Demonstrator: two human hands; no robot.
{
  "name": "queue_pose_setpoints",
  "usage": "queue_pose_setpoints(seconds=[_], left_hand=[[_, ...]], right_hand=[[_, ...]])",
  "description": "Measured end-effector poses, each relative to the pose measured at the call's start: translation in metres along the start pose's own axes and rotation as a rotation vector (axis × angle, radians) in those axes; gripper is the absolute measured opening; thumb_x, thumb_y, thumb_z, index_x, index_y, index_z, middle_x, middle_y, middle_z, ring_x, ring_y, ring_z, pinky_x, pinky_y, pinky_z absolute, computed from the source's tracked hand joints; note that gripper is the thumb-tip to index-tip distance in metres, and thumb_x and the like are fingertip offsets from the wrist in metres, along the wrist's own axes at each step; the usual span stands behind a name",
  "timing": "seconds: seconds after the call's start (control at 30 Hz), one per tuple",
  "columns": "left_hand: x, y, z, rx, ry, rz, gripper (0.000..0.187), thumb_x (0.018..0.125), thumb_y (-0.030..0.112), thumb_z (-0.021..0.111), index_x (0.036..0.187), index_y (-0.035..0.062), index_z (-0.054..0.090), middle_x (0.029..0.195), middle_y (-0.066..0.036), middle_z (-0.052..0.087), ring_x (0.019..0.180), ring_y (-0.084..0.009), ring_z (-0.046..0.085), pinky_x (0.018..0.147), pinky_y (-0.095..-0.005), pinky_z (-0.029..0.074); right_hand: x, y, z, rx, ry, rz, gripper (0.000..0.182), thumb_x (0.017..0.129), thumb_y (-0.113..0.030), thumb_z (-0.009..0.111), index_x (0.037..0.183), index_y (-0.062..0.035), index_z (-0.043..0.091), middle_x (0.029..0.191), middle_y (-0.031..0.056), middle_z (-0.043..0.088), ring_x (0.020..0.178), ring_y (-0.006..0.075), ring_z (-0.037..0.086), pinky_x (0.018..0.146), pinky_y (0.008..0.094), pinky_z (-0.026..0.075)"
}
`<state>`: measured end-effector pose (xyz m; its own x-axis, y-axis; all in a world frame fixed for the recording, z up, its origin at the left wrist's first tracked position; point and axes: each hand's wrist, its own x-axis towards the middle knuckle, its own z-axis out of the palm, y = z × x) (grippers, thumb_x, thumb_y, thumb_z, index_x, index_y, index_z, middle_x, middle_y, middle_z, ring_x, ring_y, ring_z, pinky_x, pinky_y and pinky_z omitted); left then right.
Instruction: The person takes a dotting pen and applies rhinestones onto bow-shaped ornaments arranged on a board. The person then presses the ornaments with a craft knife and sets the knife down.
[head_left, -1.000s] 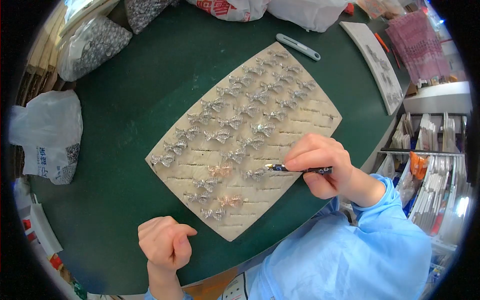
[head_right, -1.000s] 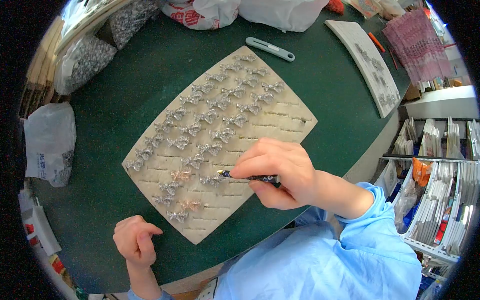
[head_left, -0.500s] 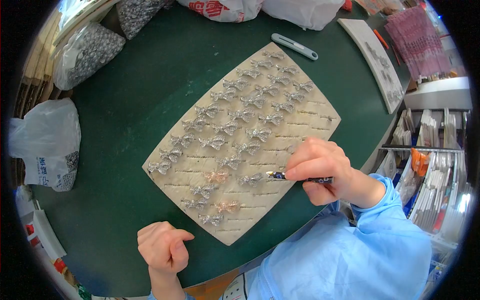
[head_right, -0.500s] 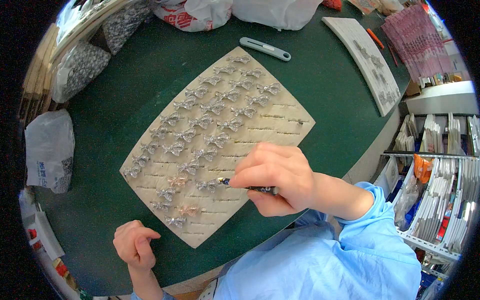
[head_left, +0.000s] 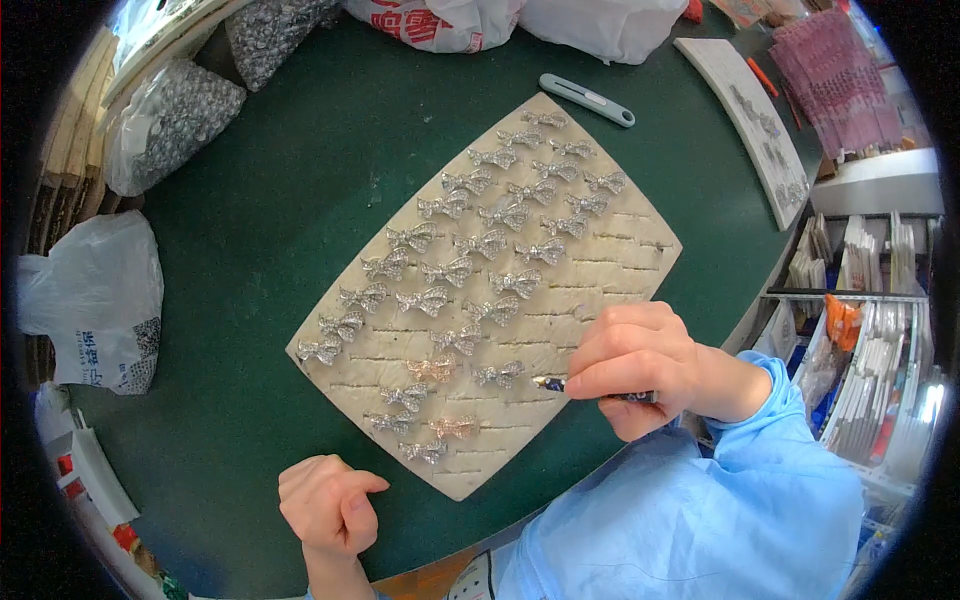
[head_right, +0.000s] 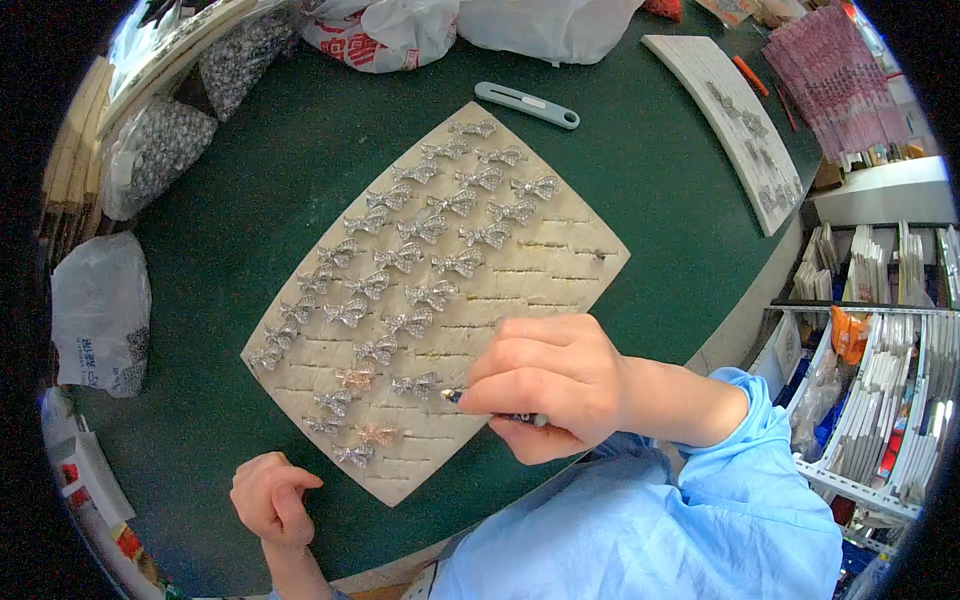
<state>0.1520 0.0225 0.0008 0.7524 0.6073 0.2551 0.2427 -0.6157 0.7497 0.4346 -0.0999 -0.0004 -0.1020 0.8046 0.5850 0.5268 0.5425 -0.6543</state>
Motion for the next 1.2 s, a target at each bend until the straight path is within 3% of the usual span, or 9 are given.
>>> queue_pose_setpoints(seconds=[0.1, 0.2, 0.3, 0.63, 1.2], left_hand=[[0.0009, -0.0016, 0.0009, -0.021, 0.026, 0.028, 0.02, 0.076, 0.008, 0.048, 0.059, 0.005, 0.057, 0.045, -0.003, 0.039, 0.035, -0.0162, 0.037, 0.037, -0.0269, 0.028], [0.0007, -0.0027, 0.0017, -0.012, 0.023, 0.031, 0.03, 0.082, 0.012, 0.044, 0.056, 0.0036, 0.055, 0.042, -0.001, 0.037, 0.035, -0.013, 0.037, 0.038, -0.0259, 0.026], [0.0023, -0.0003, 0.0002, -0.025, 0.014, 0.014, 0.019, 0.077, 0.008, 0.048, 0.059, 0.005, 0.057, 0.045, -0.003, 0.039, 0.035, -0.0165, 0.037, 0.037, -0.027, 0.028], [0.0017, -0.001, 0.0009, -0.038, 0.02, 0.017, 0.019, 0.077, 0.007, 0.047, 0.06, 0.0043, 0.057, 0.045, -0.002, 0.039, 0.035, -0.0154, 0.037, 0.038, -0.0268, 0.029], [0.0003, -0.0004, 0.0005, -0.002, 0.004, 0.027, 0.019, 0.076, 0.004, 0.046, 0.059, 0.0034, 0.056, 0.045, -0.003, 0.039, 0.036, -0.0158, 0.038, 0.038, -0.0266, 0.03]], right_hand=[[-0.0011, -0.0004, 0.0001, -0.01, -0.003, -0.008, 0.021, 0.068, 0.0, 0.059, 0.089, -0.0005, 0.058, 0.077, 0.0085, 0.059, 0.057, 0.0208, 0.056, 0.046, 0.0286, 0.045], [-0.0012, -0.001, 0.0001, -0.028, -0.006, -0.019, 0.02, 0.068, -0.001, 0.06, 0.089, -0.0008, 0.058, 0.076, 0.0079, 0.059, 0.056, 0.0203, 0.055, 0.046, 0.0281, 0.044], [-0.001, -0.0013, 0.0009, -0.026, 0.001, -0.028, 0.02, 0.068, -0.001, 0.06, 0.088, -0.0008, 0.059, 0.076, 0.0072, 0.058, 0.055, 0.0196, 0.055, 0.045, 0.0275, 0.044], [-0.0022, 0.0005, 0.0046, -0.059, 0.027, -0.067, 0.022, 0.067, -0.002, 0.056, 0.088, 0.001, 0.061, 0.075, 0.0087, 0.062, 0.053, 0.0163, 0.055, 0.043, 0.0234, 0.044], [-0.0027, 0.0021, 0.0062, -0.081, 0.039, -0.082, 0.02, 0.068, 0.0, 0.055, 0.087, 0.0009, 0.06, 0.071, 0.0079, 0.06, 0.051, 0.0161, 0.054, 0.043, 0.0236, 0.044]])
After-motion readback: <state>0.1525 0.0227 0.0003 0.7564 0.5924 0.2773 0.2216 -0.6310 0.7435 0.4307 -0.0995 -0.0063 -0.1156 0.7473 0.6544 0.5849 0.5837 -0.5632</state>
